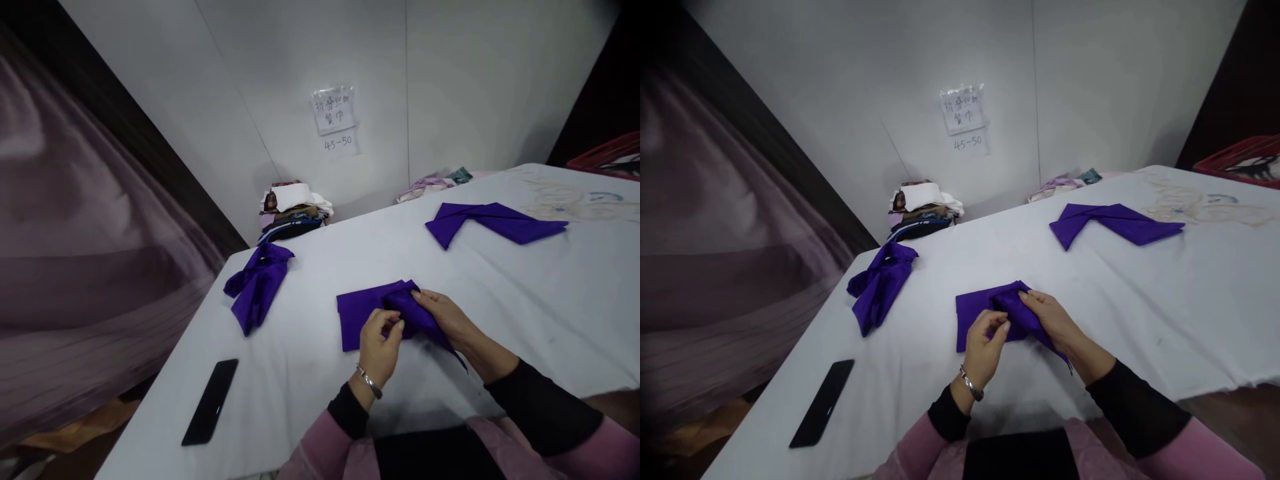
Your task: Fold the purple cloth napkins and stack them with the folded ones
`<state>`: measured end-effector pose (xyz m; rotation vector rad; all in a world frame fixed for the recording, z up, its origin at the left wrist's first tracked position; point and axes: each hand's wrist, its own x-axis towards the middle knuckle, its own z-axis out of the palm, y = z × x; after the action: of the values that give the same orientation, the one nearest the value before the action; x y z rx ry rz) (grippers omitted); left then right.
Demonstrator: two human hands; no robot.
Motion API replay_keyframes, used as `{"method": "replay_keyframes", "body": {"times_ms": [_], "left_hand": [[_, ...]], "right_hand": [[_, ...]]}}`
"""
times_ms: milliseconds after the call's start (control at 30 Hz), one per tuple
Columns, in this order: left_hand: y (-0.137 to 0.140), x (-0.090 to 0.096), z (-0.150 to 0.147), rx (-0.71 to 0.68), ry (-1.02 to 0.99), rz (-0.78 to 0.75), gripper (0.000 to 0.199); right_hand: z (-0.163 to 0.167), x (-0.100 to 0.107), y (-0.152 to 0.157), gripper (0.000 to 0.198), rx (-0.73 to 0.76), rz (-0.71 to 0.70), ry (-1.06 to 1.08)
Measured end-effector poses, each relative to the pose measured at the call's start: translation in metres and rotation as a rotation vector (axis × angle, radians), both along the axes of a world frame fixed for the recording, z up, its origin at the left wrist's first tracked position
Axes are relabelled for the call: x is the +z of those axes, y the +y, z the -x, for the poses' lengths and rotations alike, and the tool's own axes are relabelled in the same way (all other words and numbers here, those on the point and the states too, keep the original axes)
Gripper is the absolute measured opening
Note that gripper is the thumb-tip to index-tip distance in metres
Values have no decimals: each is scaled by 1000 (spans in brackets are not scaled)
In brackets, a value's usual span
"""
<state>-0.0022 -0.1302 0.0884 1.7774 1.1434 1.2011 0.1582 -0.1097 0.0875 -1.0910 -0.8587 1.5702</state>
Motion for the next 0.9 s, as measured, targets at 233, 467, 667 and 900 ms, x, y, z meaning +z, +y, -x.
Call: {"method": "replay_keyframes", "body": {"times_ms": [233, 467, 667, 900], "left_hand": [[-3, -6, -11, 57, -125, 186, 21], [-7, -10, -12, 80, -98, 235, 33], [-8, -8, -11, 118, -34, 207, 35], [-8, -10, -10, 68, -31, 184, 25]], "right_hand": [[9, -13, -5, 42, 27, -215, -223], [11, -13, -12, 37, 161, -240, -203], [10, -13, -15, 39, 161, -242, -179], [10, -16, -16, 41, 139, -262, -198]]}}
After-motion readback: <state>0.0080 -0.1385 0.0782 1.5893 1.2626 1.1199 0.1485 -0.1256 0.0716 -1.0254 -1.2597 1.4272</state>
